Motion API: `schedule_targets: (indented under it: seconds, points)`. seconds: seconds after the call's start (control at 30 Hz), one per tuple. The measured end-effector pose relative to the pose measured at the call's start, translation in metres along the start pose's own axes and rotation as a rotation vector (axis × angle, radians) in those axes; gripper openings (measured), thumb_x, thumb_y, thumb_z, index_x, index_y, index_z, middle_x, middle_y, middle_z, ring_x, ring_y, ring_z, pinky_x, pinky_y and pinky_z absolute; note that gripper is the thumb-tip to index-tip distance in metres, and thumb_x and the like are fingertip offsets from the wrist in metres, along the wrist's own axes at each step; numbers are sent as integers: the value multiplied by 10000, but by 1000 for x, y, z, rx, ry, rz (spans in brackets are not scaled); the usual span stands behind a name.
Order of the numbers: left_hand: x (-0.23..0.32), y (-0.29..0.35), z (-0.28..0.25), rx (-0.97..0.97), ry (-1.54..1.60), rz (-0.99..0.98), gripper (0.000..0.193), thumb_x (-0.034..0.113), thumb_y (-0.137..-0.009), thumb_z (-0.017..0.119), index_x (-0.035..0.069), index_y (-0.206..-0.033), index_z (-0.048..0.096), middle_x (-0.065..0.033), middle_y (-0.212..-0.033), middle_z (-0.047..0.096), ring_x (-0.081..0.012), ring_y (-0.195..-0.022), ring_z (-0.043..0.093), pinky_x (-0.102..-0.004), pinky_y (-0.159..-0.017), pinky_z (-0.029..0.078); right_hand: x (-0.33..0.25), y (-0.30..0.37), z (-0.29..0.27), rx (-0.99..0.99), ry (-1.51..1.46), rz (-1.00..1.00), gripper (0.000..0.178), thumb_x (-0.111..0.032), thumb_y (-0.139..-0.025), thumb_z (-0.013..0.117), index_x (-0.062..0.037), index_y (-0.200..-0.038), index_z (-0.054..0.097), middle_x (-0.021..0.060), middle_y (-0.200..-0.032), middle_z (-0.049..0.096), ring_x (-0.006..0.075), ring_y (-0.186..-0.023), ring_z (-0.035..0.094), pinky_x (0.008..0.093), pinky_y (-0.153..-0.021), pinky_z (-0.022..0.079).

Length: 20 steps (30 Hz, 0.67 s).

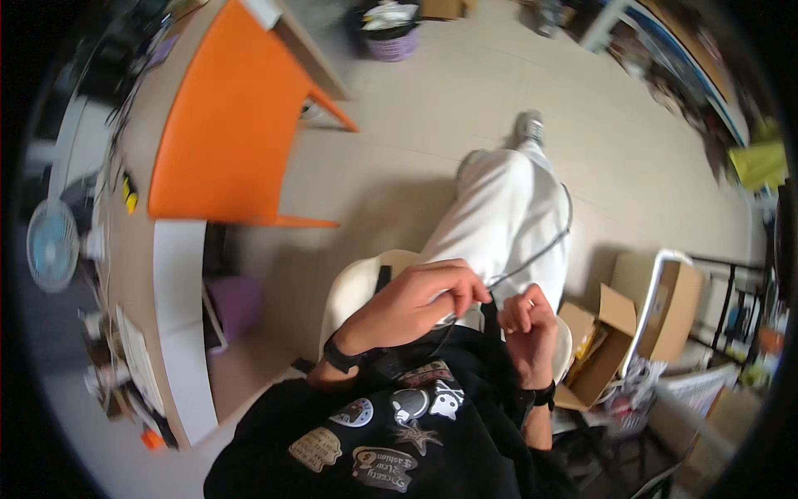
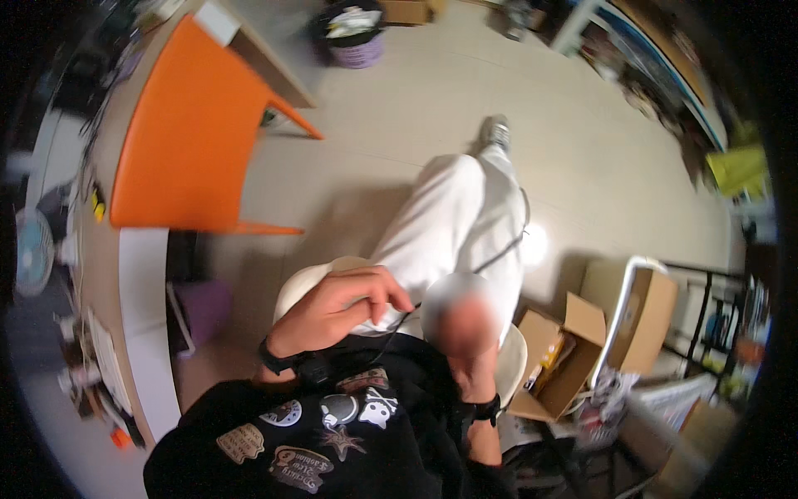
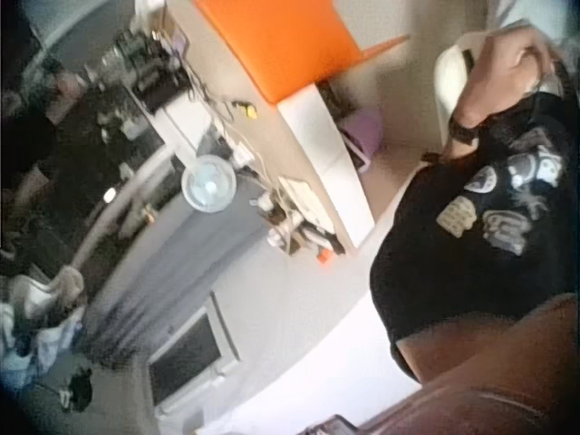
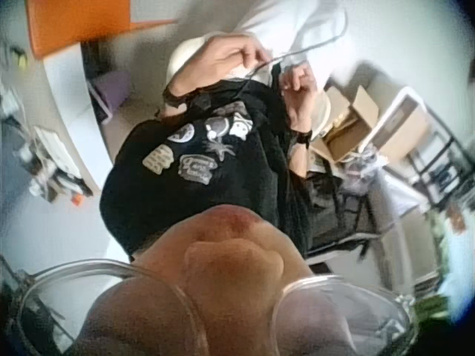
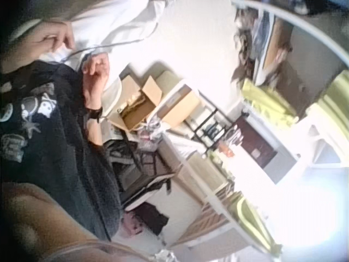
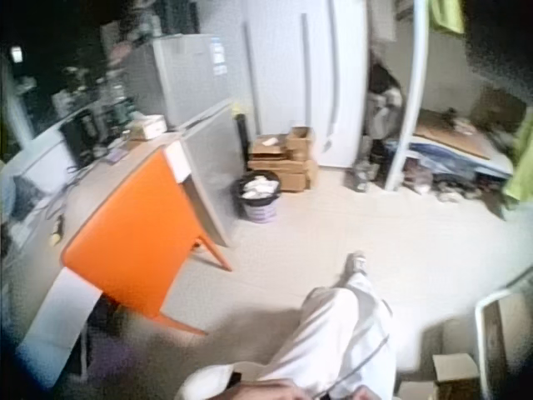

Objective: The person uses a screwdriver to unscrew a screw from the base of a white electric fan on a desk. They then handle the fan's cord and a small black electronic device.

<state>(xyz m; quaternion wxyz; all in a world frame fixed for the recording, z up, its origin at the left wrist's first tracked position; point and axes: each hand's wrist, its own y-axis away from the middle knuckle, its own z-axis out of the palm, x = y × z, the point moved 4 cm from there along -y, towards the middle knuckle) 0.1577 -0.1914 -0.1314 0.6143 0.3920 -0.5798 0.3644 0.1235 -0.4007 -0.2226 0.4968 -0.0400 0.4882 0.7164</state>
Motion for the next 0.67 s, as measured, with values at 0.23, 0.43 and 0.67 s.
schedule_targets:
  seconds: [0.23, 0.43, 0.67]
  points:
    - [-8, 1, 1, 84, 13, -102, 141, -79, -818, 441, 25, -723, 441, -183, -1015, 654, -251, -962, 613, -331, -912, 456, 4, -5, 5, -106, 17, 59, 169, 17, -692, 456, -29, -835, 534, 4, -598, 426, 140, -554, 404, 269, -563, 354]
    - [-11, -12, 16, -10, -26, -139, 155, -73, -858, 415, 34, -753, 453, -192, -1032, 637, -239, -957, 598, -334, -944, 438, -16, 11, -4, -289, -145, -50, 272, 93, -698, 384, -4, -879, 563, 0, -544, 449, 105, -494, 398, 243, -520, 357]
    - [9, -23, 32, -78, -148, -132, 149, -16, -887, 440, 53, -757, 421, -185, -1010, 619, -235, -967, 591, -372, -967, 450, -27, 17, -6, -409, -168, -58, 275, 85, -680, 376, -10, -863, 557, 5, -518, 432, 112, -478, 382, 249, -511, 352]
